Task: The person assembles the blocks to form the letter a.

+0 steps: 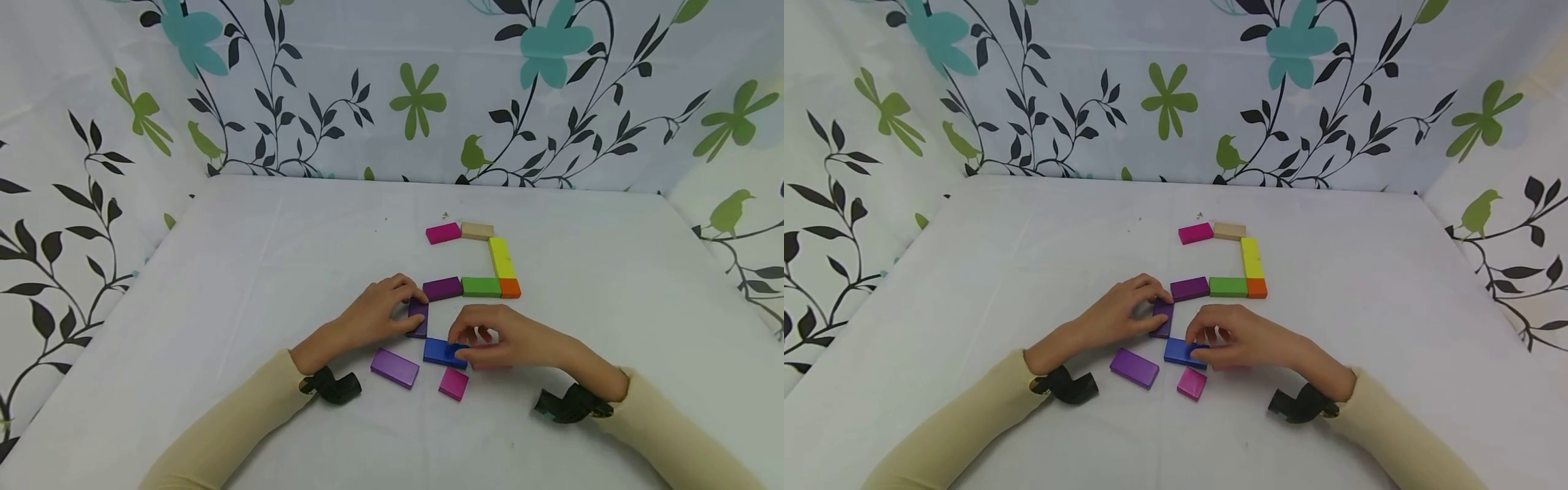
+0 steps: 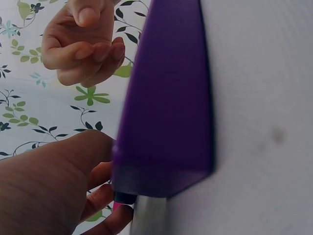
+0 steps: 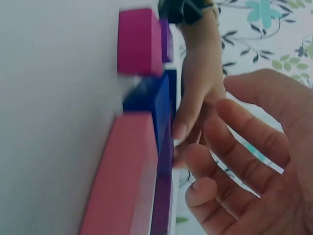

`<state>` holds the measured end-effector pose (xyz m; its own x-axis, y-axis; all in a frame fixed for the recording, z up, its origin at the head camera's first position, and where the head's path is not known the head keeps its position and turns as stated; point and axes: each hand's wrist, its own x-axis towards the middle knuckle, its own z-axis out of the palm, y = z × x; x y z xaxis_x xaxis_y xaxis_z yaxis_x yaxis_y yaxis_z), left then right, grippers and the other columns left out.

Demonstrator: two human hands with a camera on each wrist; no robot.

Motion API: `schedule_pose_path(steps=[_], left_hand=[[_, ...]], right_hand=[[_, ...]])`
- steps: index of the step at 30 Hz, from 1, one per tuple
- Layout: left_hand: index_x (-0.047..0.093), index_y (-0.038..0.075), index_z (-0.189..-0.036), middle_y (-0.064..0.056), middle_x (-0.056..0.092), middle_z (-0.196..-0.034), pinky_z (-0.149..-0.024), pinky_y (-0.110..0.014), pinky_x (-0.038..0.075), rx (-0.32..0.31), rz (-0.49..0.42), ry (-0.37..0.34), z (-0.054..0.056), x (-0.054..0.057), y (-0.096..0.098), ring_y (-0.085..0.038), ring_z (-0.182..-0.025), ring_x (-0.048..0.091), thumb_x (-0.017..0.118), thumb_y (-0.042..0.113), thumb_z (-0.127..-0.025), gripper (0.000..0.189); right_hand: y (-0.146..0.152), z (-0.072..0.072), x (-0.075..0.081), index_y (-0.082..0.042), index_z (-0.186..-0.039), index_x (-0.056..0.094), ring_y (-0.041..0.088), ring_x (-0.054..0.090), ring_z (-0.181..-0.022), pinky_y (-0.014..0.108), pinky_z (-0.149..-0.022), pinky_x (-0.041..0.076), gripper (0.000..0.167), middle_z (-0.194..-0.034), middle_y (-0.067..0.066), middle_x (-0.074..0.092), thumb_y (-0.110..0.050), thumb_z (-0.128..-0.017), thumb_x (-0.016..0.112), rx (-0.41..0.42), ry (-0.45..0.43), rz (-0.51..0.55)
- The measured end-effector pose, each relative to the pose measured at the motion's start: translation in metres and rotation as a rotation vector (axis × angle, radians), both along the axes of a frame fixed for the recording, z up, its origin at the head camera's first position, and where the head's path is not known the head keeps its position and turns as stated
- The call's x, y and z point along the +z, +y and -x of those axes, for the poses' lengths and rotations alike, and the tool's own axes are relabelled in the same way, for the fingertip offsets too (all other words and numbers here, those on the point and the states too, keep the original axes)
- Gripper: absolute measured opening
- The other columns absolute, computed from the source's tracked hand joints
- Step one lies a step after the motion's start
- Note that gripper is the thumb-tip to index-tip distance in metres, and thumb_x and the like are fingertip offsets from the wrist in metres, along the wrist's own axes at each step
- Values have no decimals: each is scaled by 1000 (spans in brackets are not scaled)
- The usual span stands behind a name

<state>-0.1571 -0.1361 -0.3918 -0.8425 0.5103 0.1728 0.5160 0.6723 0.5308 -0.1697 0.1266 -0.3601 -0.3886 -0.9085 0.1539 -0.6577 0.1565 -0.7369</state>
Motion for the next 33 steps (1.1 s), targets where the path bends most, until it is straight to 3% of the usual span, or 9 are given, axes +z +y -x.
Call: schedule_pose_path(steps=[7,12,17,23,28,33], left_hand=[[67,14,-114,-3,59,-118,-92,-45,43,-5,-1,1,1,1,-2,-21,-114,56,69,25,-91,26],[66,14,-114,-3,59,-117,-91,-45,43,-16,-13,15,1,1,-4,-20,-112,56,69,24,-91,25],[66,14,-114,-2,58,-117,-89,-43,42,-22,-25,19,1,0,-4,-20,-112,56,69,24,-91,25],[66,14,-115,-2,57,-118,-93,-44,42,-40,-23,-3,0,-1,-2,-20,-113,56,68,25,-93,25],[66,15,-115,-1,57,-118,-94,-46,41,-38,-26,-12,-1,0,-2,-19,-113,56,68,25,-92,25],[66,15,-114,-1,57,-117,-95,-47,41,-44,-34,-8,-1,1,-3,-19,-112,56,68,25,-93,24]], right_hand=[[-21,-11,-1,-9,-107,65,16,57,-80,24,-61,51,17,-96,4,62,-11,-91,69,18,-16,94],[-33,-12,-5,-7,-113,63,16,58,-80,26,-65,53,22,-104,7,63,-10,-92,68,34,-2,103],[-43,-13,-10,-9,-116,62,15,58,-84,25,-73,52,24,-111,5,61,-13,-93,67,75,-8,53],[-52,-17,-13,-7,-119,62,15,57,-90,25,-76,52,29,-115,5,63,-8,-91,67,124,48,26],[-58,-21,-10,-7,-126,60,13,55,-93,23,-77,50,37,-116,1,63,-10,-90,68,104,40,-98],[-65,-25,-8,-10,-132,58,11,54,-114,27,-96,46,46,-128,-3,60,-21,-90,71,100,53,-210]])
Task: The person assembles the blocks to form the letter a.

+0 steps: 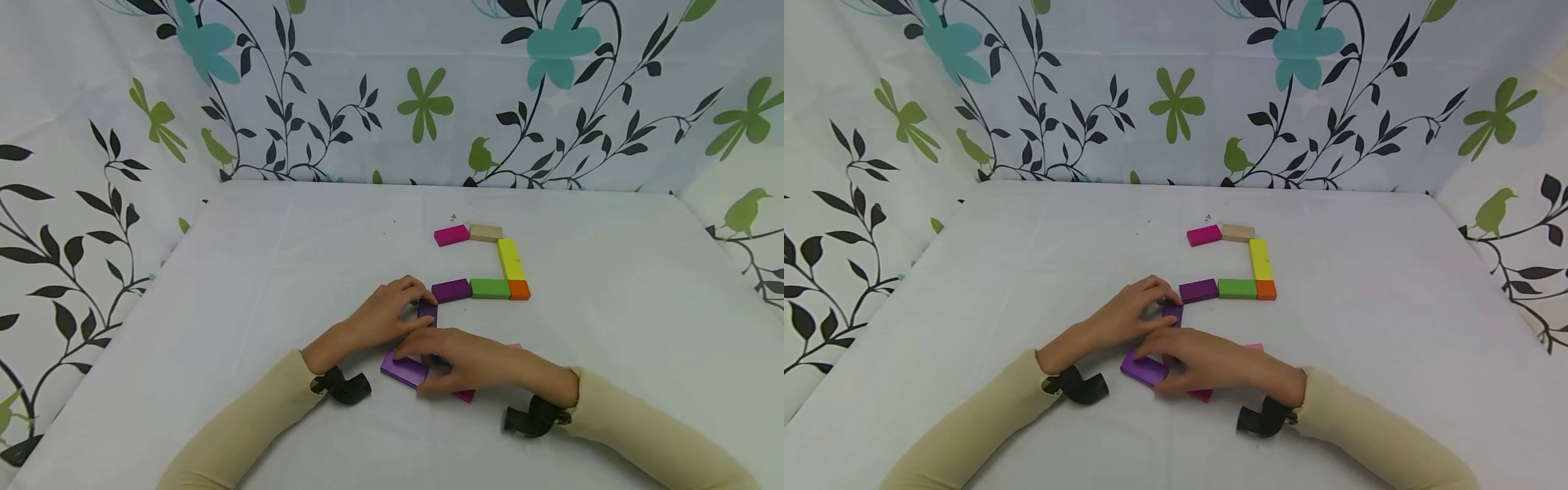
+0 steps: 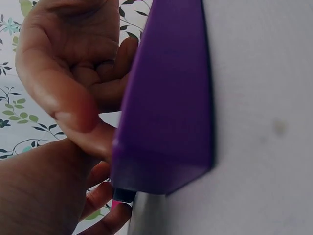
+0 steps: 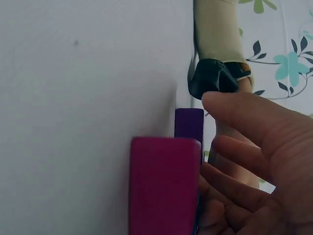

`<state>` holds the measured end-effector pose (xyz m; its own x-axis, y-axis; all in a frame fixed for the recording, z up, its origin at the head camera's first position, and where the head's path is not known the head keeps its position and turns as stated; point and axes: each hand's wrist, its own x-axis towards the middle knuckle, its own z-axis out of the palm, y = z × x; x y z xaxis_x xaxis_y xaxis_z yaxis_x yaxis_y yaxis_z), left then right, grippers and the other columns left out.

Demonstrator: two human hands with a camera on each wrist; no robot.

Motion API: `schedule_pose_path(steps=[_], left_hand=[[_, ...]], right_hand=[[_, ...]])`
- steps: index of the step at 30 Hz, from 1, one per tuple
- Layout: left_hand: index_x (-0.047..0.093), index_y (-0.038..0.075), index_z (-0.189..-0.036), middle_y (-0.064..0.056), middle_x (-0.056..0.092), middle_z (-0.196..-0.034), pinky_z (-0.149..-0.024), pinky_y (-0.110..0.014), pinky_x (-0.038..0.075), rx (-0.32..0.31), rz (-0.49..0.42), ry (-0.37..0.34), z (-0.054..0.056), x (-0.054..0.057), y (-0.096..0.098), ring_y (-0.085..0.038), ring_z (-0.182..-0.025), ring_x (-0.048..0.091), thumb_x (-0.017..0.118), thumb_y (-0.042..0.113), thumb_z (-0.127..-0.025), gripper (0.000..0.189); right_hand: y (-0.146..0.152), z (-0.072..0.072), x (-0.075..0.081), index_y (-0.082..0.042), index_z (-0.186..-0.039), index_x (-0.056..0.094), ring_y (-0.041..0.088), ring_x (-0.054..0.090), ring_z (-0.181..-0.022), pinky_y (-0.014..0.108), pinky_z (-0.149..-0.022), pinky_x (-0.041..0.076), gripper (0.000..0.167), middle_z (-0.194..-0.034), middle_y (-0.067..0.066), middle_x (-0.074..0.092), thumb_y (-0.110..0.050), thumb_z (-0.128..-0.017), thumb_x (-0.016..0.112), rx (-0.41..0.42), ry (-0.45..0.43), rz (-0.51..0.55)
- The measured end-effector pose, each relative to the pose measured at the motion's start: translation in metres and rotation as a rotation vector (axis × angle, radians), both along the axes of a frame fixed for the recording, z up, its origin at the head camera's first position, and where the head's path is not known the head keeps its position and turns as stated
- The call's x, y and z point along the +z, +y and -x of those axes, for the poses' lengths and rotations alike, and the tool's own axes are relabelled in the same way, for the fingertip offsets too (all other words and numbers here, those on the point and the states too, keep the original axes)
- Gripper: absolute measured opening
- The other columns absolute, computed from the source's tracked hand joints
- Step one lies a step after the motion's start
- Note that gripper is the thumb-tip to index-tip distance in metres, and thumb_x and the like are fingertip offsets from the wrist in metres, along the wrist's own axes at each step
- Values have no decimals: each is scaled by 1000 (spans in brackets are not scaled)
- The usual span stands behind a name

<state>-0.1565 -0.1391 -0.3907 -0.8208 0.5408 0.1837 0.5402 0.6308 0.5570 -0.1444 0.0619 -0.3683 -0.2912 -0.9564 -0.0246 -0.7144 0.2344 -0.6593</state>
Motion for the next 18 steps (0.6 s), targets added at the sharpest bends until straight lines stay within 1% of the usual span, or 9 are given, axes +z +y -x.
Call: schedule_pose_path(steps=[2,6,11,17,18], left_hand=[[66,15,-114,-1,57,-116,-96,-47,41,-1,1,-1,0,0,0,-19,-112,55,68,25,-93,24],[66,15,-115,-2,57,-117,-98,-47,40,-2,-5,-11,1,0,-1,-19,-113,55,68,25,-92,25],[65,15,-116,-1,56,-119,-97,-47,39,-11,-17,-32,1,-1,-1,-19,-115,54,66,25,-93,25],[65,16,-116,-1,55,-120,-97,-46,39,-7,-11,-28,1,-3,-1,-19,-116,54,66,25,-94,25],[65,16,-116,-1,56,-120,-97,-46,39,-5,-11,-25,1,-3,-2,-19,-116,54,66,25,-94,25]], right_hand=[[-2,-2,1,-11,-134,57,11,51,-123,30,-103,42,49,-133,-3,58,-24,-89,72,-1,24,-29],[-5,-5,1,-14,-138,53,12,48,-128,33,-106,40,55,-138,-2,54,-27,-89,72,-14,93,-81],[-9,-9,-1,-17,-144,46,16,51,-125,38,-105,42,63,-143,-2,50,-29,-88,72,-18,174,-118],[-12,-13,-3,-18,-140,50,18,55,-119,38,-102,44,58,-137,-5,55,-29,-88,72,-41,238,-124],[-12,-14,-3,-17,-139,51,16,56,-115,37,-100,45,57,-134,-5,57,-28,-88,72,-41,249,-115]])
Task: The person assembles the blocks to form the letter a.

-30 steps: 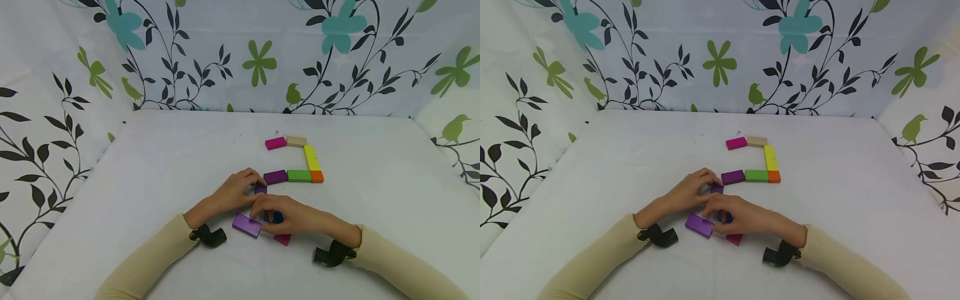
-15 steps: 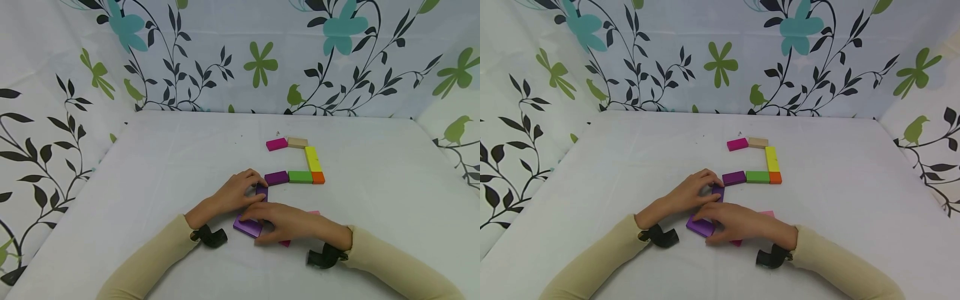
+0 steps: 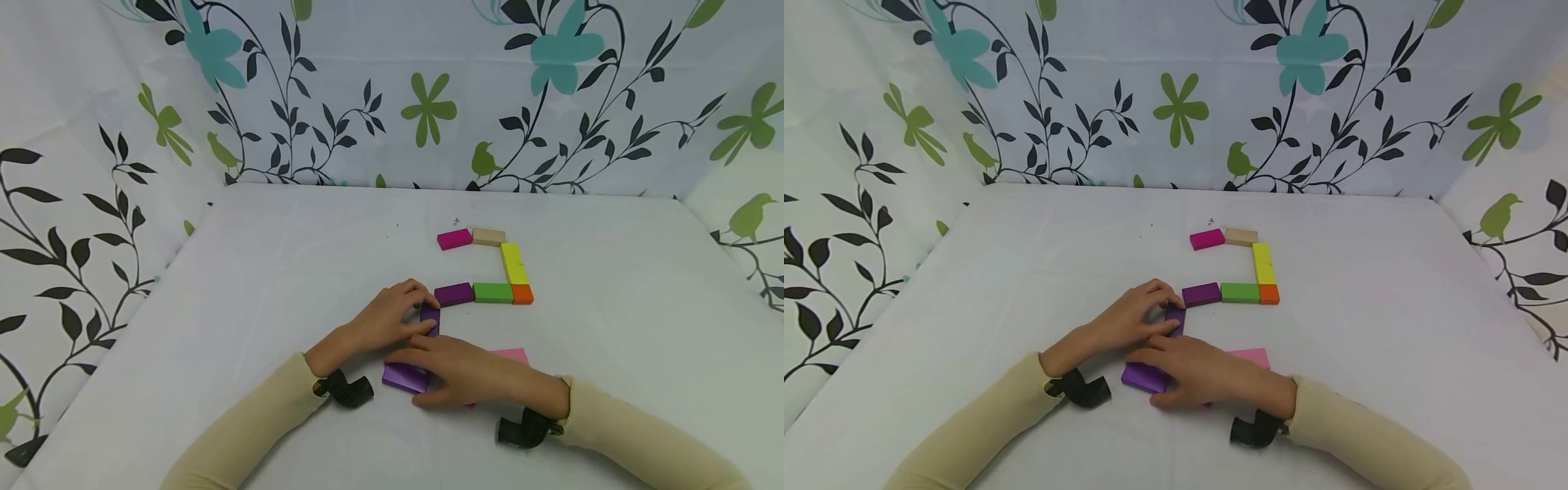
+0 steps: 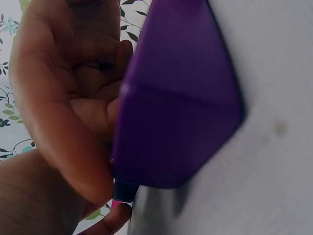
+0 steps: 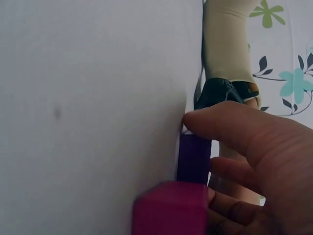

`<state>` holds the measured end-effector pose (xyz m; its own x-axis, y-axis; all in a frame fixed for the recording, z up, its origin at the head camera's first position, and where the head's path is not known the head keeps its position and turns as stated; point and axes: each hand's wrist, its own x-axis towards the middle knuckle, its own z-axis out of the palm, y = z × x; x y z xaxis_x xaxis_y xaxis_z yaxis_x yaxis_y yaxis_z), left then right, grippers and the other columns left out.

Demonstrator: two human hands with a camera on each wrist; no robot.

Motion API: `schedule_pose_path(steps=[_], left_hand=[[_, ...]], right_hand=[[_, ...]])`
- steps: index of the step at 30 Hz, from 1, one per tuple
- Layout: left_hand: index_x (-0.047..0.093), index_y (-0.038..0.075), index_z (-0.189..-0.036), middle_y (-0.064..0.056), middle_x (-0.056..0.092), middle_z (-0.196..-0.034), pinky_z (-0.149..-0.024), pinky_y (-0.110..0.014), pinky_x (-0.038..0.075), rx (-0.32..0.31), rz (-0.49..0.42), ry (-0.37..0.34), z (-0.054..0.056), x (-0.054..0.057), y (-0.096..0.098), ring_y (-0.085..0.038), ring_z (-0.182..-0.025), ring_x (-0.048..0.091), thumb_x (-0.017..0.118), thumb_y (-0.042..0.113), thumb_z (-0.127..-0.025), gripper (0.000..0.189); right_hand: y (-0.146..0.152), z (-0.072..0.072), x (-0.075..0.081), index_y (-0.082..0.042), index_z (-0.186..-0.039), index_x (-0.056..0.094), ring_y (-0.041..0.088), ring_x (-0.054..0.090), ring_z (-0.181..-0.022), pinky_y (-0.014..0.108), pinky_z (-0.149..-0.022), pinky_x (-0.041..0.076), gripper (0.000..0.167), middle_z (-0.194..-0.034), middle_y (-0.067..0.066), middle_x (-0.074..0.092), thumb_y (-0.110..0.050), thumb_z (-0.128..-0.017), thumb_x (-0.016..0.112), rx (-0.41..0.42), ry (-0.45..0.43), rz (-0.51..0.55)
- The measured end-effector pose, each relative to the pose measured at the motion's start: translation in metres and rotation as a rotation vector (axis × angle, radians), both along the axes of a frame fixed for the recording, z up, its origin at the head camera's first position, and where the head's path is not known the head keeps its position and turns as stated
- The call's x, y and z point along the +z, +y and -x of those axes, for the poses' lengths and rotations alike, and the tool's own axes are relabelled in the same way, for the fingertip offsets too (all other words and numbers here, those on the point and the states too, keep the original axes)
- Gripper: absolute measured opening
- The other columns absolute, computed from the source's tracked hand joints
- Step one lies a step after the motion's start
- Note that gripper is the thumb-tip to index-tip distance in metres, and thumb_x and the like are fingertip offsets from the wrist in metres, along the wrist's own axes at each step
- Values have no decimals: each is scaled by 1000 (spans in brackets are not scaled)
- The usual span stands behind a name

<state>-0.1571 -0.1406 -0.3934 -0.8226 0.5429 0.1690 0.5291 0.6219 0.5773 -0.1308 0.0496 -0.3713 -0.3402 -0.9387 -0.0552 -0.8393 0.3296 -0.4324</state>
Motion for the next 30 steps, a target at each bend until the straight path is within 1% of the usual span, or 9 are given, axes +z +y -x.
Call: schedule_pose_path(steps=[2,6,10,16,18,21,26,28,30], left_hand=[[65,17,-116,0,56,-119,-98,-46,39,3,6,2,0,-1,1,-19,-116,54,66,26,-93,25],[65,16,-116,-1,56,-119,-96,-46,40,7,16,13,0,-1,1,-18,-116,54,67,26,-93,25],[66,16,-115,-1,57,-119,-93,-44,41,12,24,23,0,-1,2,-18,-114,54,67,25,-93,24],[66,16,-115,-1,57,-119,-94,-44,41,21,29,23,0,0,3,-18,-114,55,68,25,-92,25],[66,16,-115,-1,57,-118,-94,-44,41,23,27,19,0,0,3,-18,-113,55,68,25,-92,25],[66,16,-115,-1,57,-118,-94,-44,41,22,18,16,0,0,3,-18,-113,55,69,25,-92,25],[66,16,-115,-1,57,-117,-94,-44,41,17,17,33,0,0,2,-19,-112,56,69,25,-92,25],[66,16,-115,-2,57,-117,-93,-43,42,15,19,41,0,0,2,-19,-112,56,69,24,-92,25],[66,15,-114,-2,57,-117,-93,-43,42,14,21,46,-1,0,2,-19,-111,56,70,25,-91,25]], right_hand=[[0,-2,-1,-16,-137,53,13,56,-106,32,-95,46,54,-125,-4,59,-27,-87,72,8,22,27],[2,-4,-4,-14,-132,56,7,49,-91,24,-84,44,50,-109,-4,55,-23,-86,72,36,52,99],[4,-6,-4,-13,-129,57,6,50,-94,21,-84,45,45,-110,-4,56,-20,-86,71,39,31,144],[6,-10,1,-14,-120,61,4,51,-98,21,-87,45,36,-109,-7,56,-20,-86,71,-52,-72,148],[6,-11,2,-13,-118,62,5,52,-100,22,-88,46,34,-109,-7,57,-19,-85,71,-74,-90,171],[9,-10,3,-14,-115,62,5,53,-102,25,-90,47,32,-111,-7,59,-17,-85,71,-98,-108,220],[17,-7,2,-15,-113,62,6,54,-105,27,-90,48,29,-113,-7,59,-16,-86,72,-110,-120,323],[20,-5,1,-15,-112,62,7,54,-104,27,-88,48,28,-115,-5,60,-16,-86,72,-110,-123,372],[23,-4,1,-15,-111,62,7,54,-101,26,-82,49,28,-114,-5,60,-15,-85,74,-115,-118,422]])
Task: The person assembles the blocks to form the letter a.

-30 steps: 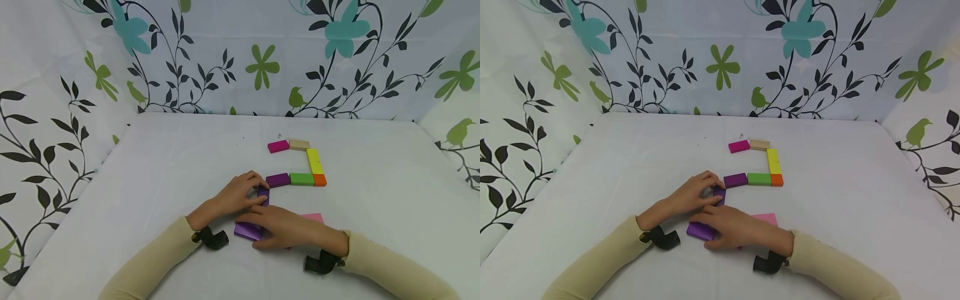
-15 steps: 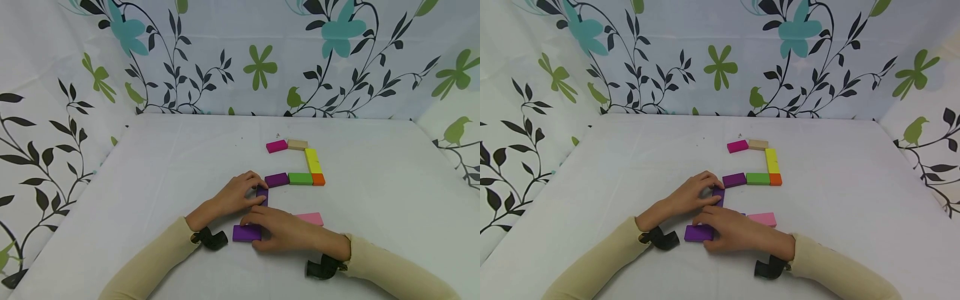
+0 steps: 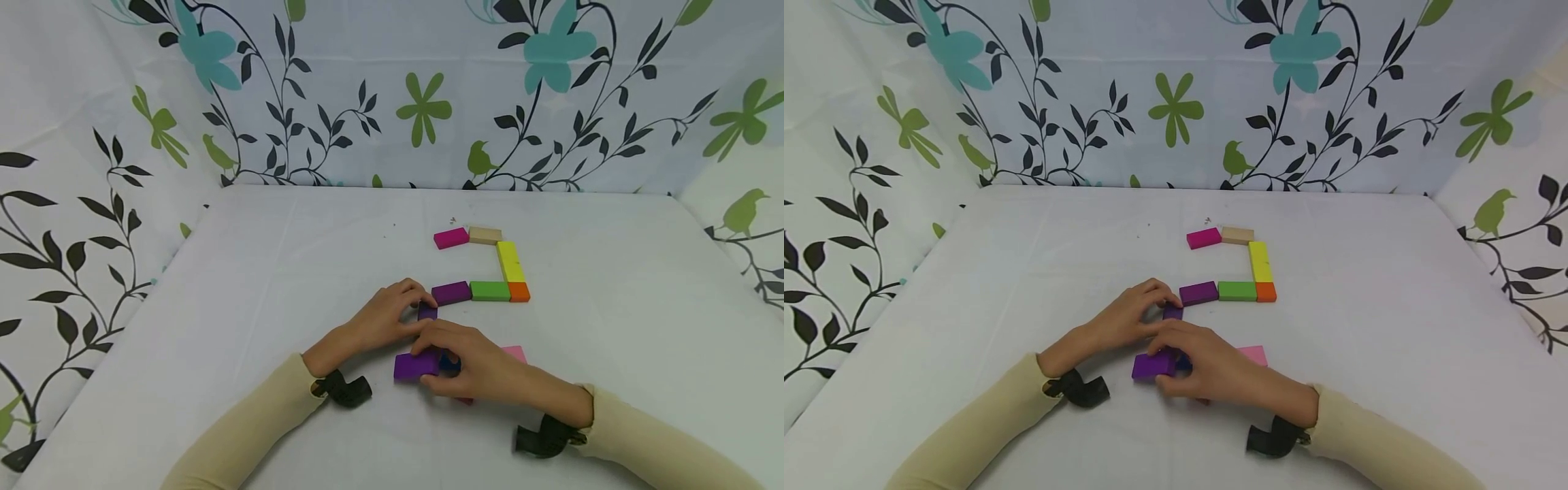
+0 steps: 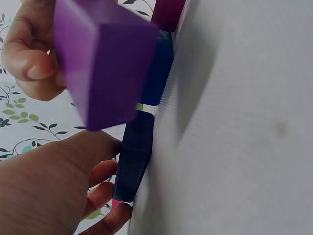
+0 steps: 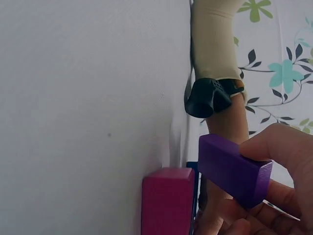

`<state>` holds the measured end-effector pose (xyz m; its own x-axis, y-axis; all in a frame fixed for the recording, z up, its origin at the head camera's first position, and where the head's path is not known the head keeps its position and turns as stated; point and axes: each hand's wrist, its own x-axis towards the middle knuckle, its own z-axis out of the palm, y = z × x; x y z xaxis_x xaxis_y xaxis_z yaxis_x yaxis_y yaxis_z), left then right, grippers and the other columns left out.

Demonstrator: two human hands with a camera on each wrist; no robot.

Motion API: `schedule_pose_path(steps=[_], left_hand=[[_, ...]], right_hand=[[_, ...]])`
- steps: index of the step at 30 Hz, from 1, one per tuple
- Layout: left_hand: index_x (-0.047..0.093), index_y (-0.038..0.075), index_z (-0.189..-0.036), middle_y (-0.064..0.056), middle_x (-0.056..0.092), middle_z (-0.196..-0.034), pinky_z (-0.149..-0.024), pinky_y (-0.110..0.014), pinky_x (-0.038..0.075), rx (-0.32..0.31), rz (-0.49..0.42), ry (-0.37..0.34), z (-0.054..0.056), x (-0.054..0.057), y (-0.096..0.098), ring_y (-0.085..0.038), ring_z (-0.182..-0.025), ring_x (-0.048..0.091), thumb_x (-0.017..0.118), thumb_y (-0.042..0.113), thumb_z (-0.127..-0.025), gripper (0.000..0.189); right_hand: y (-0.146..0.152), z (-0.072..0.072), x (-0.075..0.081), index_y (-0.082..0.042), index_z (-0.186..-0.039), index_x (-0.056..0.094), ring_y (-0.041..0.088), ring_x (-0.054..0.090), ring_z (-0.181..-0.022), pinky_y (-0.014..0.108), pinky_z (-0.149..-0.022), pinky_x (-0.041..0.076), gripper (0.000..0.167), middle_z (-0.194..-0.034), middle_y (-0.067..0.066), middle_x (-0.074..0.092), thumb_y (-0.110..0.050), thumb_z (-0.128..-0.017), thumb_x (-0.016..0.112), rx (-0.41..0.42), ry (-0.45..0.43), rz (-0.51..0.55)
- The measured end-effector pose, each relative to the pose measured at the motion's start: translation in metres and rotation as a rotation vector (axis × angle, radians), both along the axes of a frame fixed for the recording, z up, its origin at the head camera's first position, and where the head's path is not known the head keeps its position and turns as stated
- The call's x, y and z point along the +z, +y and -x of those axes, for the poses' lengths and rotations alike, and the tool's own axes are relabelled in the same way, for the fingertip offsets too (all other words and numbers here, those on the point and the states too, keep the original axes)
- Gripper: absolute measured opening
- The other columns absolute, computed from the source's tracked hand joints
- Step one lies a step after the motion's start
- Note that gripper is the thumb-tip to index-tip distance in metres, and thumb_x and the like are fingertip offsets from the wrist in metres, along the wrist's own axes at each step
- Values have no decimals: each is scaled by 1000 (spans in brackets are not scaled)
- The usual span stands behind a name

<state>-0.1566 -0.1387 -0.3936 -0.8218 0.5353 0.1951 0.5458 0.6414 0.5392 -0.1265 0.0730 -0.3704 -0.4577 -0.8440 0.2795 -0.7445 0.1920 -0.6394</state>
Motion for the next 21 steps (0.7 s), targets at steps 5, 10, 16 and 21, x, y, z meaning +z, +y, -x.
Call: schedule_pose_path(steps=[5,10,16,21], left_hand=[[66,14,-114,-3,58,-117,-93,-43,44,-3,-10,5,0,0,1,-19,-110,56,70,25,-91,26],[66,13,-113,-3,59,-115,-92,-42,44,-8,-27,26,2,-2,0,-18,-109,57,71,23,-90,25],[66,13,-113,-3,58,-116,-92,-43,44,-8,-36,29,1,-2,0,-18,-109,57,71,23,-90,25],[66,13,-113,-3,59,-116,-93,-44,44,-6,-36,19,1,-1,1,-19,-110,57,71,23,-90,25]], right_hand=[[7,3,1,-16,-107,62,7,52,-87,23,-66,47,28,-106,-5,61,-11,-83,76,-21,26,101],[10,5,3,-14,-105,62,9,53,-84,23,-65,49,29,-101,-1,61,-8,-81,77,-10,27,170],[13,6,3,-13,-103,62,10,55,-77,24,-66,52,29,-101,0,61,-5,-81,78,-3,-8,200],[18,5,2,-14,-102,60,8,54,-74,24,-65,52,33,-102,-2,59,-1,-78,79,-37,-45,236]])
